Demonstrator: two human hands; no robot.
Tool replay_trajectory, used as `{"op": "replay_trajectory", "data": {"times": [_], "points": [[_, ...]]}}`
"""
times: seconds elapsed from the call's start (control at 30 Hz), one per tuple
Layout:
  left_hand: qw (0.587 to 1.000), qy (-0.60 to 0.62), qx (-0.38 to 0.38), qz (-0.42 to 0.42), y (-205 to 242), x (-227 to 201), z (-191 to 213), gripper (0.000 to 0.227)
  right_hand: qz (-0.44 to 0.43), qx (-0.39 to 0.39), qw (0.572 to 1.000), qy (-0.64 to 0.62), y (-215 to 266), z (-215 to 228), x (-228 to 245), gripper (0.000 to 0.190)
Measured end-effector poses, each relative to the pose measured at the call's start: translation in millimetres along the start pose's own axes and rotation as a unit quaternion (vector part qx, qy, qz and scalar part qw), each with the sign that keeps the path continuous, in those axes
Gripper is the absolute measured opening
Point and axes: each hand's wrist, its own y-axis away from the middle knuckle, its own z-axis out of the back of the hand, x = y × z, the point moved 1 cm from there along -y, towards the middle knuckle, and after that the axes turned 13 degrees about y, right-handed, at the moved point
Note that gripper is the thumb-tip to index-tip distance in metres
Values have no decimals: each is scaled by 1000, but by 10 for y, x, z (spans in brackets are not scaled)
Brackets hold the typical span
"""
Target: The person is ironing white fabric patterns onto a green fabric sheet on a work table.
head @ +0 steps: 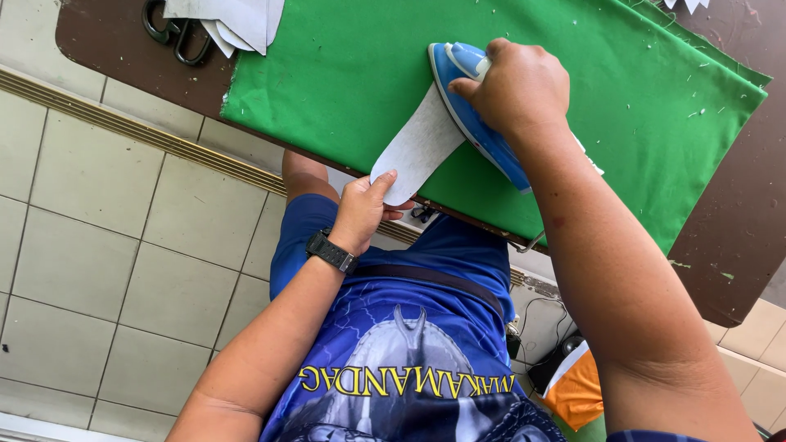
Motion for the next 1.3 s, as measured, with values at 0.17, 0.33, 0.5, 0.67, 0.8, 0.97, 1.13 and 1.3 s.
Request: {"op": "replay_trajectory", "data": {"times": [0.17,0.33,0.5,0.67,0.8,0.97,1.13,1.3], "points": [[1000,7,0,-4,-48,35,33,39,-10,8,1000,0,-54,14,-3,58],[1000,21,1,-6,-77,70,57,38,-20,13,1000,-7,-87,24,0,57],[1000,20,-1,-6,-79,68,51,38,-20,2,1000,-4,-104,16,1,57],[1000,20,-5,-8,-66,63,48,37,-9,-21,1000,-12,-124,10,1,57],[1000,30,1,-7,-97,101,76,36,-14,-17,1000,-13,-156,20,11,57],[1000,27,3,-8,-98,105,77,36,-24,-14,999,-17,-188,18,11,56],[1000,25,4,-7,-87,87,71,37,-24,-43,999,-17,-285,-38,-19,56],[1000,25,4,-16,-82,104,75,38,-1,-71,997,21,-399,-142,-74,62]]}}
